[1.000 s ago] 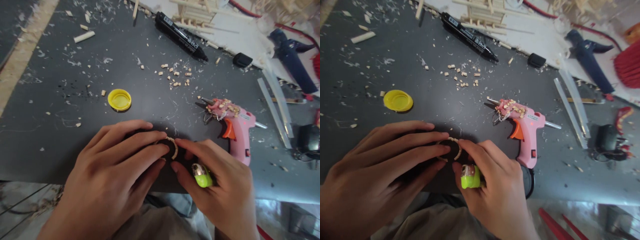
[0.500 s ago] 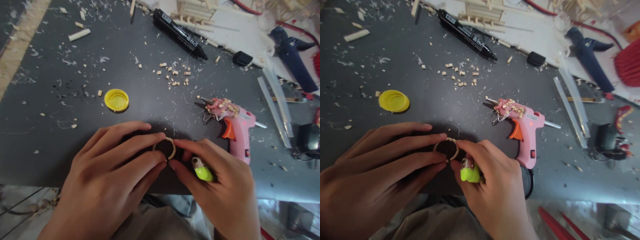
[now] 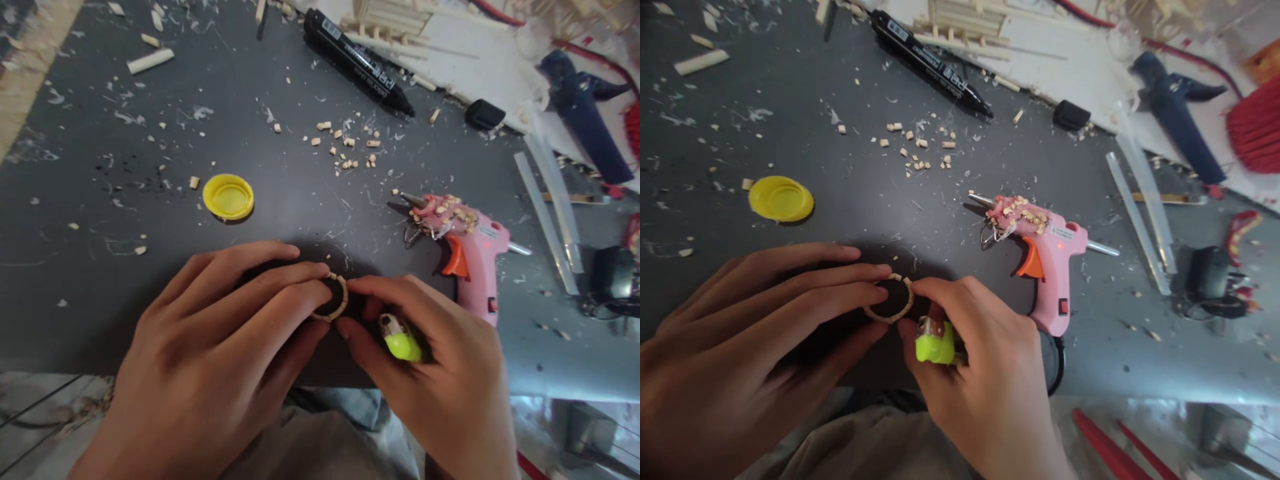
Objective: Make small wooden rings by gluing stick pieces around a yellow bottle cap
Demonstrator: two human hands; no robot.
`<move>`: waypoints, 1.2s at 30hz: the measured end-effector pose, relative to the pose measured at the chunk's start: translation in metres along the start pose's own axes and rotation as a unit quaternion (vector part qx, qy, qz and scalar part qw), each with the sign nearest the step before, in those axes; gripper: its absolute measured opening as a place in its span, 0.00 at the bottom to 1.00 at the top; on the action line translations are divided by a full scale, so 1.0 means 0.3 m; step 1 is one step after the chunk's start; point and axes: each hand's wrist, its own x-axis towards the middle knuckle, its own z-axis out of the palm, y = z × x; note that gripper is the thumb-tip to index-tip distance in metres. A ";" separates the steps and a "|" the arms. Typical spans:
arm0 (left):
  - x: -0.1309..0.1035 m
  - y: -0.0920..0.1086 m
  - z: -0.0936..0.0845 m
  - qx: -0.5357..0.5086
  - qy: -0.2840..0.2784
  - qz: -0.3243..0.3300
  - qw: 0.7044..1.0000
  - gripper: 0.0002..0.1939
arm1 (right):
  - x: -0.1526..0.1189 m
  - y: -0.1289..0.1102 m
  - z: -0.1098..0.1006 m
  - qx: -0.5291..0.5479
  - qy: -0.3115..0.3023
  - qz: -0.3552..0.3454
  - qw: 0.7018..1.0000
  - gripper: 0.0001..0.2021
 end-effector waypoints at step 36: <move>-0.027 -0.014 -0.013 -0.002 0.027 0.004 1.000 0.07 | -0.020 0.003 -0.027 0.030 -0.052 -0.034 0.998 0.19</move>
